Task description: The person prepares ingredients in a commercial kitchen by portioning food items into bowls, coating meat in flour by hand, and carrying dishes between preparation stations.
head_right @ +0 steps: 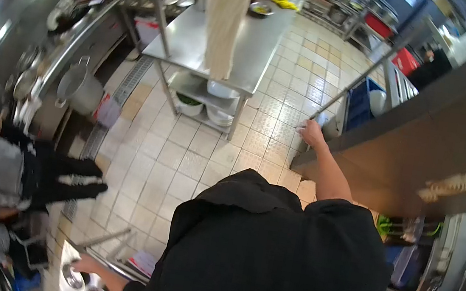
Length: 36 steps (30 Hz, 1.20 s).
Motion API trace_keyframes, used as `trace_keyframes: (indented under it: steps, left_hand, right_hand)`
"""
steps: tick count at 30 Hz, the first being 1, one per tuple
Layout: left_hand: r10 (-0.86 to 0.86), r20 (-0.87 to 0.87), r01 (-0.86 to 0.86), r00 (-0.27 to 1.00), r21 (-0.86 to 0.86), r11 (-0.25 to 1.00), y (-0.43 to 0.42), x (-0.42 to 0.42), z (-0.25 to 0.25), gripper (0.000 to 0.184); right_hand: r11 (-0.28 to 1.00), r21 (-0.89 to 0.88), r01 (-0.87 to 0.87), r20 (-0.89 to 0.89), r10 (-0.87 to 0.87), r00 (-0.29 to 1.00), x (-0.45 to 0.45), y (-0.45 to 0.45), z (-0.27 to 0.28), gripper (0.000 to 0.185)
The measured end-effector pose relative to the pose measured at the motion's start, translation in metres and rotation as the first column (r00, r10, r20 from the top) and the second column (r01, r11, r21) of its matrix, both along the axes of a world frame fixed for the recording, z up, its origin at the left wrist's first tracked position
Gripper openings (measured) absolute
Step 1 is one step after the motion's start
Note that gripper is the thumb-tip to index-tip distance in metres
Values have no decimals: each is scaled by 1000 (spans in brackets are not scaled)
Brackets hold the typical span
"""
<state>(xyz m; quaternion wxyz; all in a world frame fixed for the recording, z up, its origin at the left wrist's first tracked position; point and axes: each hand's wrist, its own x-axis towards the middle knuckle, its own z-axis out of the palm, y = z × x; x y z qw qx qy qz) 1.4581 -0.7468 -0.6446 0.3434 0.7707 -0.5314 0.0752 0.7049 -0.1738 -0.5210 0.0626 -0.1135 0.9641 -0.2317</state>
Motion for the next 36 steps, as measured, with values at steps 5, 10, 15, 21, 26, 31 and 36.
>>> trace_keyframes:
  steps: [5, 10, 15, 21, 26, 31, 36]
  left_hand:
    - [-384, -397, 451, 833, 86, 888, 79, -195, -93, 42]
    - [-207, -957, 952, 203, 143, 272, 173, -415, -49, 36]
    - [-394, -915, 981, 92, 17, 191, 176, -521, 11, 31]
    - [-521, -832, 959, 191, 44, 281, 178, -574, 35, 30]
    - [-536, -833, 972, 137, 7, 236, 241, -667, 80, 30]
    - [-548, -837, 1000, 11, 0, 20, 282, -797, 106, 30]
    - [-611, -783, 986, -114, -14, -166, 285, -960, 109, 32]
  right_hand:
    - [911, -306, 277, 205, -221, 953, -30, 41, -51, 24]
    - [839, -337, 427, 283, -343, 896, -60, 61, -87, 19]
    - [768, -441, 464, 326, -344, 880, -103, 89, -110, 18]
    - [554, -505, 662, 571, -362, 737, -172, 144, -139, 24]
    - [476, -571, 669, 569, -357, 740, -238, 172, -192, 20]
    - [427, -548, 720, 668, -295, 683, -290, 151, -114, 21]
    - [323, -530, 784, 744, -266, 613, -377, 153, -116, 20]
